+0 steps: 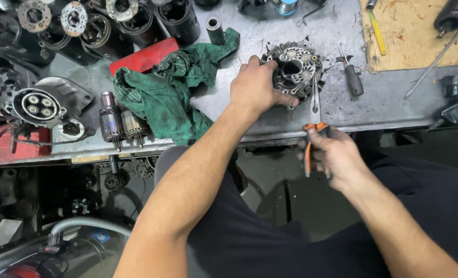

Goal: The person uses pliers to remove small metal pins from a stator assembly on a workbench. After separating the stator housing from the copper-wound rotor, the person uses a utility knife to scrape and clean the copper windings on the rotor while seated.

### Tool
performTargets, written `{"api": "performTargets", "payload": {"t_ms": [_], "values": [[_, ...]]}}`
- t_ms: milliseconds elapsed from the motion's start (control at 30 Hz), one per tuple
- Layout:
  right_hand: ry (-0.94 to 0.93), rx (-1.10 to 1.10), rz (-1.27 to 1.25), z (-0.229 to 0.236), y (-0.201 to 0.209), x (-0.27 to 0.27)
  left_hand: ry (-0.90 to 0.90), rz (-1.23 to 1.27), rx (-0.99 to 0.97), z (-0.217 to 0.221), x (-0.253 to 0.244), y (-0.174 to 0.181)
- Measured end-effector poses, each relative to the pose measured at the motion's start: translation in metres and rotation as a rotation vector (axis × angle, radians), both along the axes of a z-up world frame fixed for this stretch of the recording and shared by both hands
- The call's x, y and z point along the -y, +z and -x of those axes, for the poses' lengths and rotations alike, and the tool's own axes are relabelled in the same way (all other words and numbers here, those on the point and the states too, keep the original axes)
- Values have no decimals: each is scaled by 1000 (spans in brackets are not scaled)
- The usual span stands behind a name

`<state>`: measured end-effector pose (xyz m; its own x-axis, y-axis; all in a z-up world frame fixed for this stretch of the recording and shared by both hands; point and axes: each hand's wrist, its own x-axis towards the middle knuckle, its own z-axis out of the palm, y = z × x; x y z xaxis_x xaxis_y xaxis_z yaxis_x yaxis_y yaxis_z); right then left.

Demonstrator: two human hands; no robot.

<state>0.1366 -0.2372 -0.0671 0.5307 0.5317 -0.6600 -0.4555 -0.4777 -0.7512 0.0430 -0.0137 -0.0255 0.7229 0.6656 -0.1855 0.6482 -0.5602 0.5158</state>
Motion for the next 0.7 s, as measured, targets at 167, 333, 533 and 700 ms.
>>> {"api": "performTargets", "payload": {"t_ms": [167,333,533,700], "values": [[2,-203,-106,-19,29,4,17,56,-19,1,0,-2],[16,-237,-138,-36,33,12,6,52,-29,-1,-1,-3],[247,-110,126,-61,62,24,3,-75,43,7,-12,2],[355,378,60,-45,51,22,-18,-114,56,10,-25,11]]}}
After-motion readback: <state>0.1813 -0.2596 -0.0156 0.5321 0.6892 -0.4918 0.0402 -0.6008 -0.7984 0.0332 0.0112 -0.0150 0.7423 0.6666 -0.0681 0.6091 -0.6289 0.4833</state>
